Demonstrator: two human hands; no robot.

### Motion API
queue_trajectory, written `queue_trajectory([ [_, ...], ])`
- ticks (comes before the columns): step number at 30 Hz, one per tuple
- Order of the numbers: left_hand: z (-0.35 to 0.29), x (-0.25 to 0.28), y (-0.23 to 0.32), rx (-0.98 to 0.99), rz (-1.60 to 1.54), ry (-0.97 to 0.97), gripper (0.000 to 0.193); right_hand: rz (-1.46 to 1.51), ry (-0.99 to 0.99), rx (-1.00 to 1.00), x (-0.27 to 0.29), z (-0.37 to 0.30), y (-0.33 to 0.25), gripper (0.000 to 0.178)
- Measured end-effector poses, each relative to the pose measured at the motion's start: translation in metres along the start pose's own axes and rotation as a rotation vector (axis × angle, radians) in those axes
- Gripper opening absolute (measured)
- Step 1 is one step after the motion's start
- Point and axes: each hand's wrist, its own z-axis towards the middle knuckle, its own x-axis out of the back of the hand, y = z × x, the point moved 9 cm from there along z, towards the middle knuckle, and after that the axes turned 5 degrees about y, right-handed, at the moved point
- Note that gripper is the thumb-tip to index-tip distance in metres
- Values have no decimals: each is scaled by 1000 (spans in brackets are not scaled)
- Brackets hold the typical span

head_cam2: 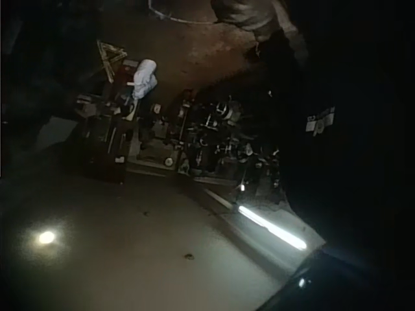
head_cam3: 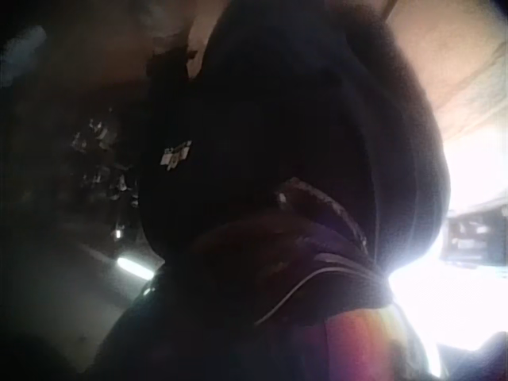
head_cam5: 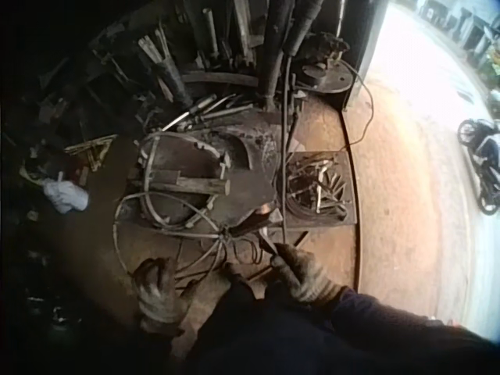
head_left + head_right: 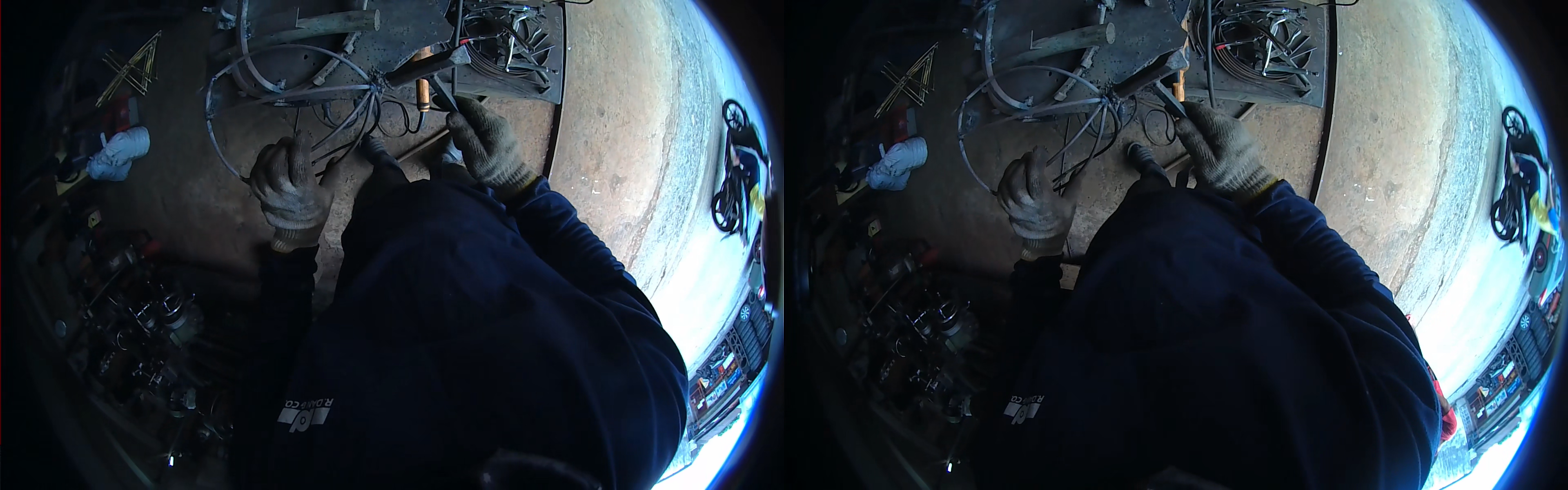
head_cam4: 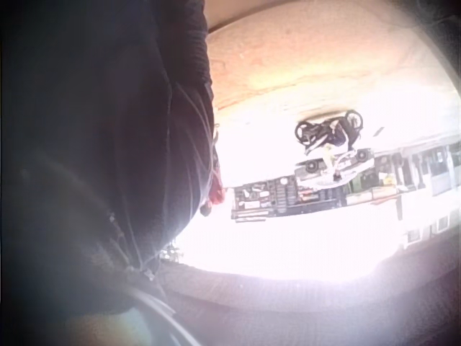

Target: The person welds curved metal rods onto a circular metal frame using a welding torch and a hammer to align the pieces.

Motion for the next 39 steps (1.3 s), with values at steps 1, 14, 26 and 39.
queue_trajectory([
  [1,-2,-2,-2,26,-27,-10,77,-45,55,96,5,-1,-9,40],
  [14,-12,-18,20,6,72,-48,75,-69,61,94,7,11,-8,41],
  [26,-12,-16,17,38,110,-131,74,-226,21,312,-7,18,-17,41],
  [39,-10,-18,18,12,84,-128,69,-406,-115,111,-7,26,-15,44],
])
